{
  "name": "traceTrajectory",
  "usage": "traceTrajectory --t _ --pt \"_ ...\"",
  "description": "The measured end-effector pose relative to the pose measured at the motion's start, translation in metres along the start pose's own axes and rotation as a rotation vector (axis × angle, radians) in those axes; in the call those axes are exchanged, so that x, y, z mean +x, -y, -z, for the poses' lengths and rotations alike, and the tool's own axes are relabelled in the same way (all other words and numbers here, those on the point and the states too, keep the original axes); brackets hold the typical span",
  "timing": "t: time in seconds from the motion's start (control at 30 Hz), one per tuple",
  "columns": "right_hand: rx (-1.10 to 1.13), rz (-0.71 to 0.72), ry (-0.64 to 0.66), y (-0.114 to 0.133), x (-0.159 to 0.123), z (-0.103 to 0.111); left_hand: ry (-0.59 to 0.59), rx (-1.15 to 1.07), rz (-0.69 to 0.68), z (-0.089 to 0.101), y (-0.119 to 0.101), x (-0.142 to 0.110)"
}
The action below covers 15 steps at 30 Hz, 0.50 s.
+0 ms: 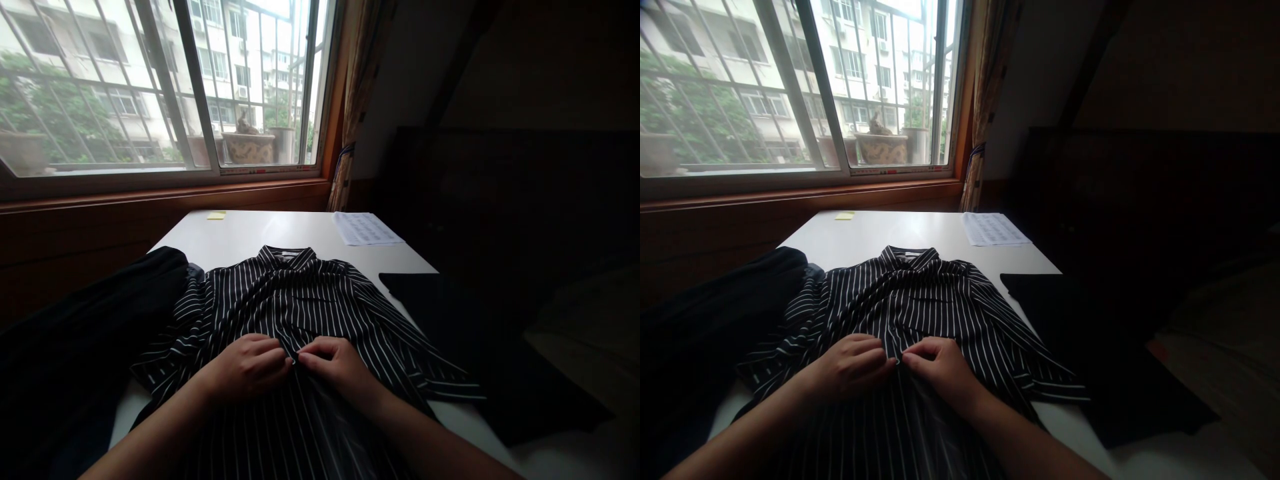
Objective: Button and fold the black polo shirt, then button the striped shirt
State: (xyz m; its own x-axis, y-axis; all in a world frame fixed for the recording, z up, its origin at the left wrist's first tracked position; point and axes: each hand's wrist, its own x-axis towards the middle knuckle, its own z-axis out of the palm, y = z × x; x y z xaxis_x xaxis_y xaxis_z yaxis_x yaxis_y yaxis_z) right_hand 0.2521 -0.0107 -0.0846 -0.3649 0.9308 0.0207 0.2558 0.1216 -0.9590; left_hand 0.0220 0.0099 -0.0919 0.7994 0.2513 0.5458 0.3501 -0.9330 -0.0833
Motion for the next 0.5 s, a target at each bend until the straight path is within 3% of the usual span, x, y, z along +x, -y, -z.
traceTrajectory --t 0.5 --pt "0.134 -0.044 0.081 -0.0040 0.0002 0.0022 0.023 0.037 -0.002 -0.0028 0.0005 -0.0024"
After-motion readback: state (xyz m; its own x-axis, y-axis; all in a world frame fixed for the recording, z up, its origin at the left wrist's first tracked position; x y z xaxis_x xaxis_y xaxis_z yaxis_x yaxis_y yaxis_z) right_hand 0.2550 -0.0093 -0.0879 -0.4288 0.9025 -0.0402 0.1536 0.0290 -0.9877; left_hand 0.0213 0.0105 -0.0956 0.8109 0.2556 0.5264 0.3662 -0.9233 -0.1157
